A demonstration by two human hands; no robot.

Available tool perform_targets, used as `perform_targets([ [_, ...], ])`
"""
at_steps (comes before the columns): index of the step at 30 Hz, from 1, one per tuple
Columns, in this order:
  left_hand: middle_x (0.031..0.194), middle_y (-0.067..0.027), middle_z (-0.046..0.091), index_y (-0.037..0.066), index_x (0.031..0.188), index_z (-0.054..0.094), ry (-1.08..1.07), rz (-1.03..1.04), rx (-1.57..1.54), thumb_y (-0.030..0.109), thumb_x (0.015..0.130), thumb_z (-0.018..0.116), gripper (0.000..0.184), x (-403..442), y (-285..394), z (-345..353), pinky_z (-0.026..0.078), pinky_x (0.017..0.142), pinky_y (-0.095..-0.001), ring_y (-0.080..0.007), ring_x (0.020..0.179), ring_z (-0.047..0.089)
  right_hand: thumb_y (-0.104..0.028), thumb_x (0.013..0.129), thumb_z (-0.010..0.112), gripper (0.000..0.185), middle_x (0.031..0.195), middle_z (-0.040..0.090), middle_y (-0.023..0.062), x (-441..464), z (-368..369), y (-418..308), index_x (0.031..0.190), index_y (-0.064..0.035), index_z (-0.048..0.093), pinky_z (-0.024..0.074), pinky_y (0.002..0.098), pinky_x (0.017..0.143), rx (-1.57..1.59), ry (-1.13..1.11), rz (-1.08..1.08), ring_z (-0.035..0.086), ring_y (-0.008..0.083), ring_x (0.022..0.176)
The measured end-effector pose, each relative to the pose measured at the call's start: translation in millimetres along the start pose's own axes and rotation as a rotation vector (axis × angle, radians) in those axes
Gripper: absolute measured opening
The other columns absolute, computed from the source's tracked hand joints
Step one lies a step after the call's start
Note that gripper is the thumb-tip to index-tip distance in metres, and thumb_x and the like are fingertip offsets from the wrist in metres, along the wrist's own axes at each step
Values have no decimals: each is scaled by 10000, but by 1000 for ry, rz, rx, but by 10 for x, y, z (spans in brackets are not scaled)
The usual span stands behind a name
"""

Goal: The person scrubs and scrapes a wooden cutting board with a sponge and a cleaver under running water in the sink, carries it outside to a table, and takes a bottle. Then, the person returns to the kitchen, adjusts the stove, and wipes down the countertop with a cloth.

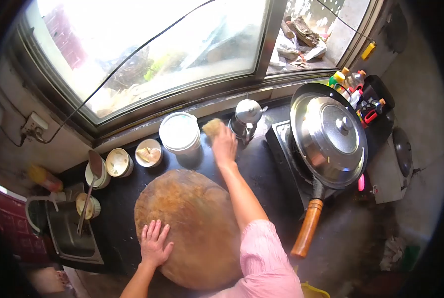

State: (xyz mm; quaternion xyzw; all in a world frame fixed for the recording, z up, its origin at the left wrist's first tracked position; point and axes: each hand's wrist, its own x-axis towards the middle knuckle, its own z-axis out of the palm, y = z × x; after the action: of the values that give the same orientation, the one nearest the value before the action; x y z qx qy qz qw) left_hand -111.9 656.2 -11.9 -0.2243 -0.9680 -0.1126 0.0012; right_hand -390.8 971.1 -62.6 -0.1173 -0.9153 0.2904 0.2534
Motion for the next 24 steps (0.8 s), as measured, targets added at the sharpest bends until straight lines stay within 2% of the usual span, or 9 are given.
perform_targets([
  [4,1471,-121,420,175,1349,548,4,-2,14,432,841,619,574,16,-21,21,238,1135,-495,-304,1382,352,-27,819,526,362,1119,631,62,168,352,87,1141,-152,631,415,446,921,-195,-126,-172,562,268,1078],
  [5,1472,-120,420,174,1349,549,4,-1,11,431,840,619,574,-3,-6,16,236,1137,-494,-303,1383,352,2,725,612,446,1112,635,64,158,388,171,1138,-161,653,413,435,925,-189,-145,-225,572,276,1060],
  [7,1473,-141,411,145,1347,539,-1,7,-15,389,823,638,587,-15,4,-4,219,1145,-502,-324,1388,342,23,708,593,417,1091,647,50,6,347,345,1071,-163,682,417,432,922,-107,-235,-272,568,276,1068],
  [9,1480,-153,398,126,1351,531,13,11,-40,354,814,646,594,3,8,-13,206,1153,-505,-335,1393,332,54,676,555,385,1072,665,43,-177,133,395,959,-152,716,419,422,925,-24,-258,-324,564,277,1076],
  [12,1484,-153,392,126,1359,524,18,16,-39,351,817,643,599,-11,6,-11,203,1155,-505,-336,1398,323,70,659,534,403,1079,659,55,-455,-400,425,951,-141,712,418,413,934,33,-499,-341,560,284,1071],
  [15,1492,-145,387,135,1379,508,17,9,-28,354,834,632,601,7,-3,-20,206,1154,-505,-330,1402,315,85,638,519,396,1050,651,66,-872,-766,684,925,-115,703,416,406,932,99,-506,-374,551,294,1063],
  [20,1497,-153,381,107,1384,495,22,51,-25,329,845,625,597,-13,0,-2,199,1158,-509,-336,1409,304,95,613,514,361,1051,630,81,-1916,-1776,1198,889,-82,665,404,422,937,80,-424,-237,542,313,1059],
  [23,1498,-154,378,107,1384,495,36,69,-22,321,844,624,595,-14,-14,-1,197,1159,-509,-336,1408,305,59,622,560,277,972,641,41,-2630,-2672,1412,808,-116,668,428,425,913,-26,-738,-265,559,298,1029],
  [24,1502,-159,372,100,1388,487,26,67,-34,311,849,613,592,-16,-11,-5,190,1162,-509,-339,1413,296,62,630,569,277,963,649,38,-2755,-2805,1444,808,-121,675,432,420,908,133,-782,-22,570,294,1017],
])
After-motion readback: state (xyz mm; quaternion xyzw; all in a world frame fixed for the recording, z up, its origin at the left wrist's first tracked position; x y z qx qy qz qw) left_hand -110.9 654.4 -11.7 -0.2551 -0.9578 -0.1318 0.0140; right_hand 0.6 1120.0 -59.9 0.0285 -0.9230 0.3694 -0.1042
